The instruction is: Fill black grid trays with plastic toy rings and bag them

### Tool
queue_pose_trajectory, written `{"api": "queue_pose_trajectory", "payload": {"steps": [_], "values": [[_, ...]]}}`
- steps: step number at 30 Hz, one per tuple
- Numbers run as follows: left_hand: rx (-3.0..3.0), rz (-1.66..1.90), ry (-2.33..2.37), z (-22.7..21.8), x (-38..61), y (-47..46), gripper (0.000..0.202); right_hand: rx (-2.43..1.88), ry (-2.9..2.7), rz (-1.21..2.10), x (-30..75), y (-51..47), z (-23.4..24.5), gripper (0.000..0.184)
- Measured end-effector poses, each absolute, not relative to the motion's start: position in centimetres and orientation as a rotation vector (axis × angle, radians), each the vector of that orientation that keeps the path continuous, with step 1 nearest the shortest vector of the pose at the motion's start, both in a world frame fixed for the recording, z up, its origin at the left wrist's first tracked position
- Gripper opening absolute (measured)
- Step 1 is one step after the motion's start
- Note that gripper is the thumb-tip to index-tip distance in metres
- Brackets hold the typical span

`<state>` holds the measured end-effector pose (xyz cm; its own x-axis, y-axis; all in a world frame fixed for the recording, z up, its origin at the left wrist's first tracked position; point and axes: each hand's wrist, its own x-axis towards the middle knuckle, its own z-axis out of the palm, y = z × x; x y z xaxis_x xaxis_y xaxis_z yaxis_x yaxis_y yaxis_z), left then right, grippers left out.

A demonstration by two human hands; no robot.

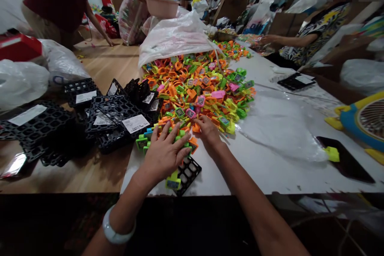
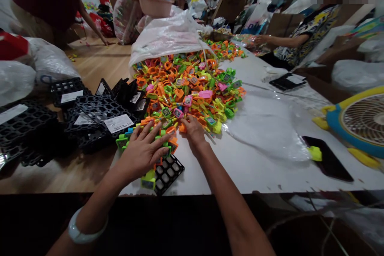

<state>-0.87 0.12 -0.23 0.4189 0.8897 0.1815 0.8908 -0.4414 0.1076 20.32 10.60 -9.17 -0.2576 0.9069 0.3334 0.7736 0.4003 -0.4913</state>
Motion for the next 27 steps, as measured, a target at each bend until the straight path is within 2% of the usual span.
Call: {"api": "queue_pose_trajectory", "payload": {"steps": [3, 6, 12, 17, 20, 23, 27], "values": [[-2.652, -0.323, -1.654, 0.2, -1.2, -0.4, 0.048, -1.370, -2.085, 0.333, 20.5, 10.0, -9.8, 0.027], [-2.632, -0.338, -1.681, 0.9, -1.1, -1.3, 0.052, -1.388, -1.829, 0.473, 21.7, 7.5, -9.9, 0.018], [-2.639, -0.284, -1.680, 0.6, -0.2, -1.6, 0.056, -1.322, -1.243, 1.215, 20.9, -0.7, -9.0, 0.037], [-2.645, -0.282, -1.650, 0.2, -0.3, -1.4, 0.050, -1.148, -1.317, 1.617, 16.5, -5.1, -9.2, 0.026], [-2.643, -0.263, -1.650, 0.3, -0.4, -1.5, 0.050, -1.155, -1.413, 1.585, 15.2, -5.4, -9.7, 0.018], [-2.650, -0.252, -1.673, 0.4, -0.3, -1.6, 0.050, -1.218, -1.626, 1.344, 15.0, -5.3, -10.0, 0.011], [-2.640, -0.297, -1.692, 0.4, -0.2, -1.6, 0.053, -1.202, -1.823, 1.017, 14.1, -5.8, -9.7, 0.022]]}}
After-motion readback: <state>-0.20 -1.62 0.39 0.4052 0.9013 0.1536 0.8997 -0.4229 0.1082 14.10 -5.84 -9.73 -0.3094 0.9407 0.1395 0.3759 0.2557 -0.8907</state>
